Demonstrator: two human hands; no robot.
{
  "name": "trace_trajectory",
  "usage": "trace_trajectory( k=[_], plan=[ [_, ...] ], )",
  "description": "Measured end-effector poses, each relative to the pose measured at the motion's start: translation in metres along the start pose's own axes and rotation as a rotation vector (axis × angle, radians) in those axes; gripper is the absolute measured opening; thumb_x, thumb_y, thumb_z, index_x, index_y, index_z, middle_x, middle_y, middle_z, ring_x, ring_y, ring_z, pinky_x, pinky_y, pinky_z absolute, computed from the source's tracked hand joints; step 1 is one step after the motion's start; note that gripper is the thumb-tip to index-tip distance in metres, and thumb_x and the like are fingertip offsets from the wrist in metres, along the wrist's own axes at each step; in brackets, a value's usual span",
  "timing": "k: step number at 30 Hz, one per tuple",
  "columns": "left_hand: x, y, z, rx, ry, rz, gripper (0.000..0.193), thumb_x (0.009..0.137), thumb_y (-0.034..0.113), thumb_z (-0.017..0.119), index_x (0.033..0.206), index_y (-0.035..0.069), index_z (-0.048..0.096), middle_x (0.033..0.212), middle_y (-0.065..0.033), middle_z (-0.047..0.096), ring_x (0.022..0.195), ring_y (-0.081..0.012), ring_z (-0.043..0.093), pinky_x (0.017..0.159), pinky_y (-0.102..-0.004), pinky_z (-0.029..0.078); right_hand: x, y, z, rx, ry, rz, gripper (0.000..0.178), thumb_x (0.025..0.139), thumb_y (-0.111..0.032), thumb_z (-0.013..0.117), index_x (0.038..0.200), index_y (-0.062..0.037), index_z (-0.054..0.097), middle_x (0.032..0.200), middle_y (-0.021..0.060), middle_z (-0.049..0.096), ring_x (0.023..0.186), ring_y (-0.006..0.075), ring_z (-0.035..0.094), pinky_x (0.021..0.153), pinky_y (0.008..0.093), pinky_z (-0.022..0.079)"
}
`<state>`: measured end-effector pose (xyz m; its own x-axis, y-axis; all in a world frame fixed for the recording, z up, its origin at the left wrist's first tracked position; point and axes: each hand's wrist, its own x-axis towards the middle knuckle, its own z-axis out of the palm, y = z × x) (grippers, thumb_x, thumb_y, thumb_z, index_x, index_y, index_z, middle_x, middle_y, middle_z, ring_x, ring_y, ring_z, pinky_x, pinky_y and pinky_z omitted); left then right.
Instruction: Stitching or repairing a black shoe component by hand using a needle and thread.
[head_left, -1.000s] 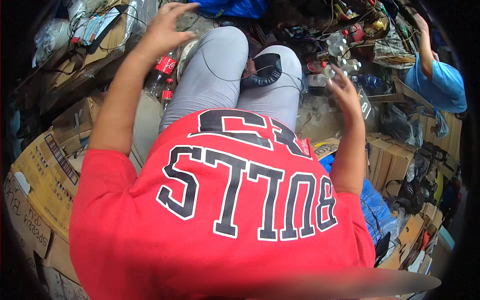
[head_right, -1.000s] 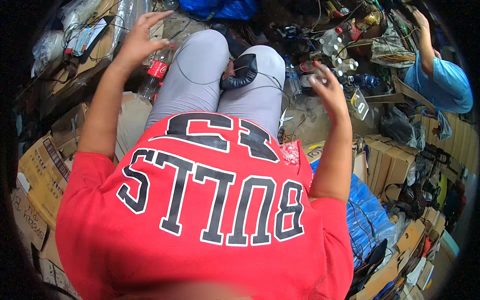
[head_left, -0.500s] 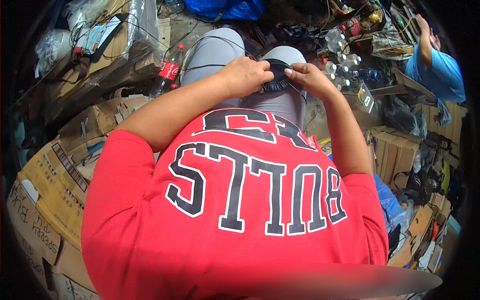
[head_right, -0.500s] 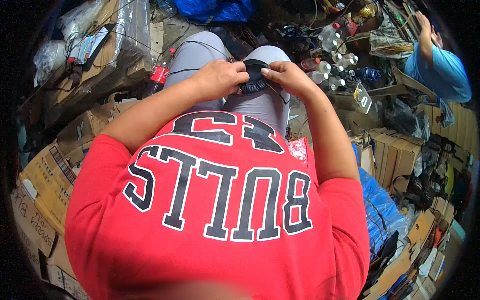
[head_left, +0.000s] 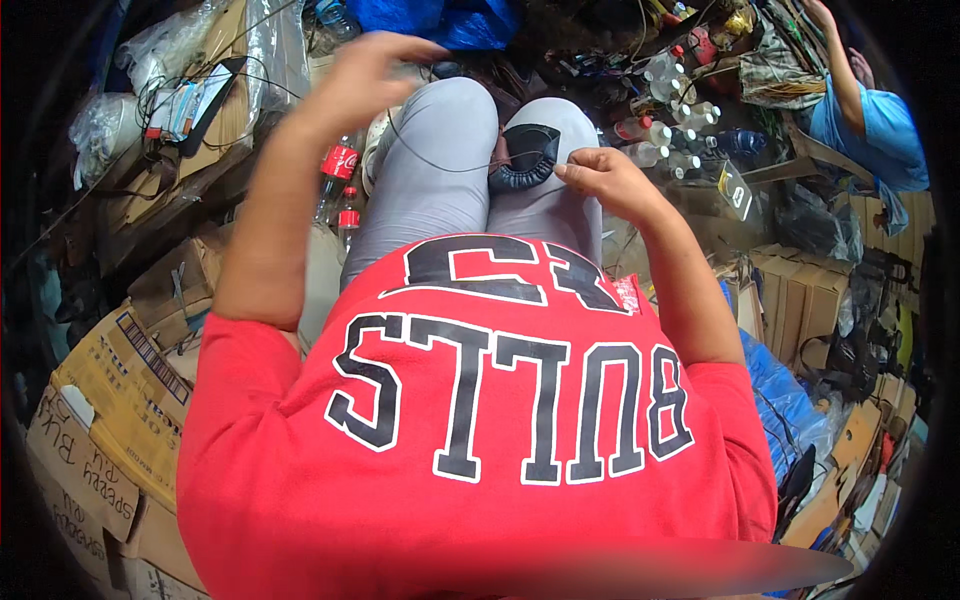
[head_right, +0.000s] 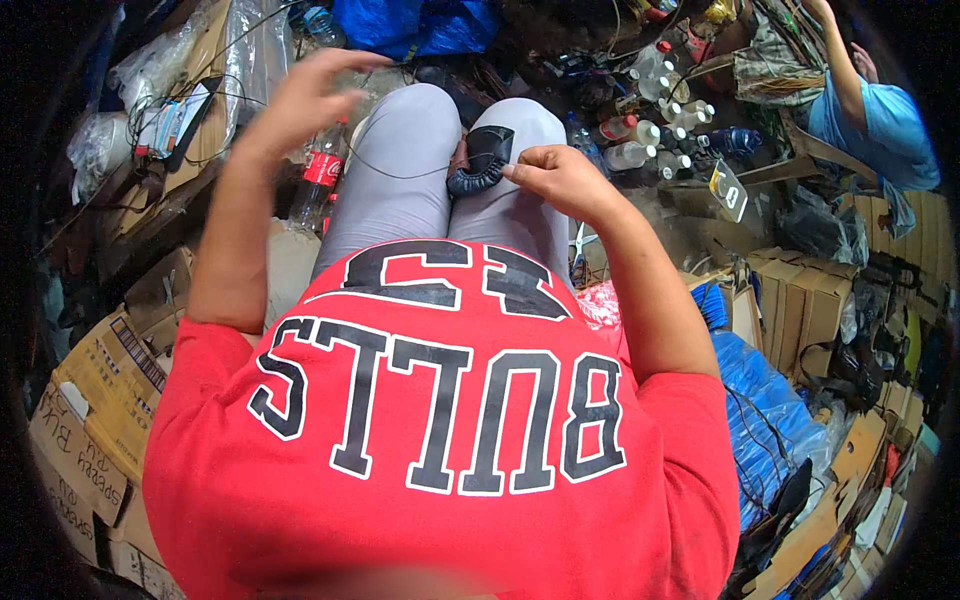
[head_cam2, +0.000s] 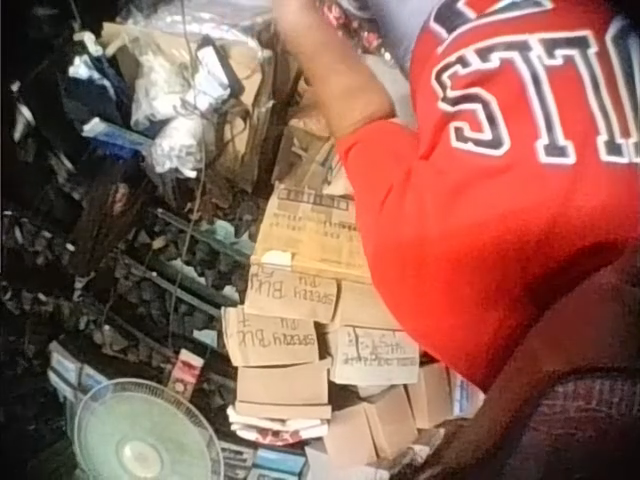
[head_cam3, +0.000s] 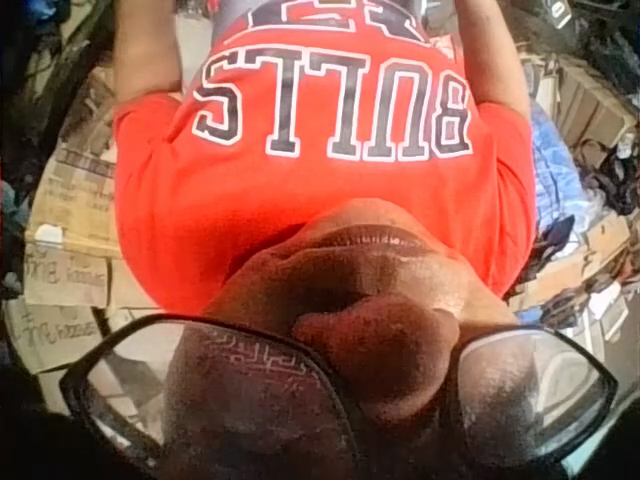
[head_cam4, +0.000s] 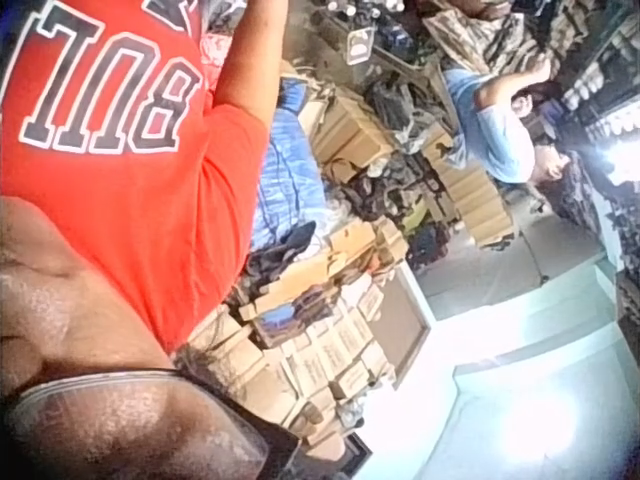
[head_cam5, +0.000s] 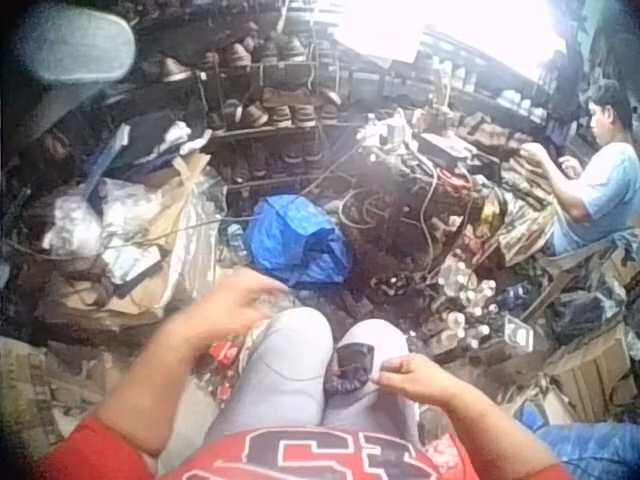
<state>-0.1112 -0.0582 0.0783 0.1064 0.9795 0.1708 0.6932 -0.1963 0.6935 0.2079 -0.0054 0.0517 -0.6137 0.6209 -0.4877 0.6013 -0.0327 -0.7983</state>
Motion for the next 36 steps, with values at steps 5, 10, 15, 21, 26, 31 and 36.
trace_trajectory(
  k=[5, 10, 15, 21, 26, 31, 36],
  plan=[
    [0.028, 0.052, 0.097, -0.304, -0.470, -0.180, 0.027, 0.077, 0.020, 0.068, 0.100, 0.006, 0.065, 0.092, -0.0111, 0.063, 0.087, -0.0220, 0.061, 0.079, -0.0336, 0.047, -0.010, 0.007, 0.003, -0.122, 0.054, -0.086, 0.029, 0.082, -0.022, 0.057, 0.064, -0.0014, 0.050, 0.055, -0.0010, 0.039, 0.054, 0.0063, 0.037, 0.048, 0.0277, 0.034],
    [0.040, 0.034, 0.130, -0.360, -0.443, 0.044, 0.021, 0.075, 0.022, 0.070, 0.084, 0.004, 0.065, 0.085, -0.0101, 0.062, 0.084, -0.0205, 0.059, 0.075, -0.0313, 0.045, -0.036, 0.010, 0.013, 0.070, 0.140, -0.124, 0.031, 0.084, -0.018, 0.057, 0.060, -0.0036, 0.044, 0.056, -0.0050, 0.036, 0.055, 0.0041, 0.034, 0.048, 0.0261, 0.028],
    [0.044, 0.011, 0.123, -0.515, -0.508, -0.053, 0.021, 0.078, 0.023, 0.068, 0.087, 0.004, 0.066, 0.081, -0.0019, 0.060, 0.075, -0.0120, 0.053, 0.066, -0.0267, 0.043, -0.072, -0.018, -0.027, 0.372, 0.294, -0.239, 0.027, 0.088, -0.017, 0.055, 0.064, -0.0039, 0.049, 0.062, -0.0037, 0.043, 0.059, 0.0056, 0.040, 0.054, 0.0236, 0.032],
    [0.052, 0.002, 0.120, -0.735, -0.733, -0.211, 0.023, 0.078, 0.019, 0.068, 0.098, 0.007, 0.067, 0.091, 0.0004, 0.066, 0.082, -0.0099, 0.056, 0.067, -0.0265, 0.044, -0.049, -0.013, 0.003, -0.121, 0.360, -0.265, 0.024, 0.081, -0.007, 0.064, 0.105, -0.0104, 0.067, 0.071, 0.0007, 0.051, 0.064, 0.0078, 0.048, 0.058, 0.0219, 0.039],
    [0.056, -0.002, 0.119, -0.680, -0.780, -0.176, 0.026, 0.078, 0.015, 0.066, 0.103, 0.009, 0.067, 0.094, -0.0006, 0.066, 0.083, -0.0103, 0.056, 0.063, -0.0277, 0.044, -0.029, -0.016, 0.008, -0.383, 0.314, -0.240, 0.022, 0.079, -0.009, 0.064, 0.101, -0.0103, 0.068, 0.070, 0.0075, 0.054, 0.063, 0.0162, 0.053, 0.059, 0.0278, 0.042],
    [0.056, 0.004, 0.118, -0.647, -0.753, -0.177, 0.021, 0.079, 0.013, 0.063, 0.099, 0.006, 0.068, 0.084, 0.0022, 0.065, 0.071, -0.0056, 0.052, 0.058, -0.0233, 0.040, -0.023, -0.018, 0.005, -0.447, 0.300, -0.205, 0.019, 0.078, -0.010, 0.062, 0.096, -0.0094, 0.069, 0.071, 0.0099, 0.055, 0.064, 0.0218, 0.055, 0.060, 0.0311, 0.044],
    [0.057, 0.001, 0.119, -0.654, -0.766, -0.155, 0.022, 0.079, 0.014, 0.064, 0.099, 0.006, 0.068, 0.085, 0.0019, 0.065, 0.071, -0.0060, 0.052, 0.059, -0.0228, 0.040, -0.023, -0.032, 0.004, -0.527, 0.272, -0.163, 0.018, 0.078, -0.012, 0.061, 0.094, -0.0088, 0.070, 0.073, 0.0133, 0.057, 0.067, 0.0275, 0.058, 0.064, 0.0349, 0.046]
  ],
)
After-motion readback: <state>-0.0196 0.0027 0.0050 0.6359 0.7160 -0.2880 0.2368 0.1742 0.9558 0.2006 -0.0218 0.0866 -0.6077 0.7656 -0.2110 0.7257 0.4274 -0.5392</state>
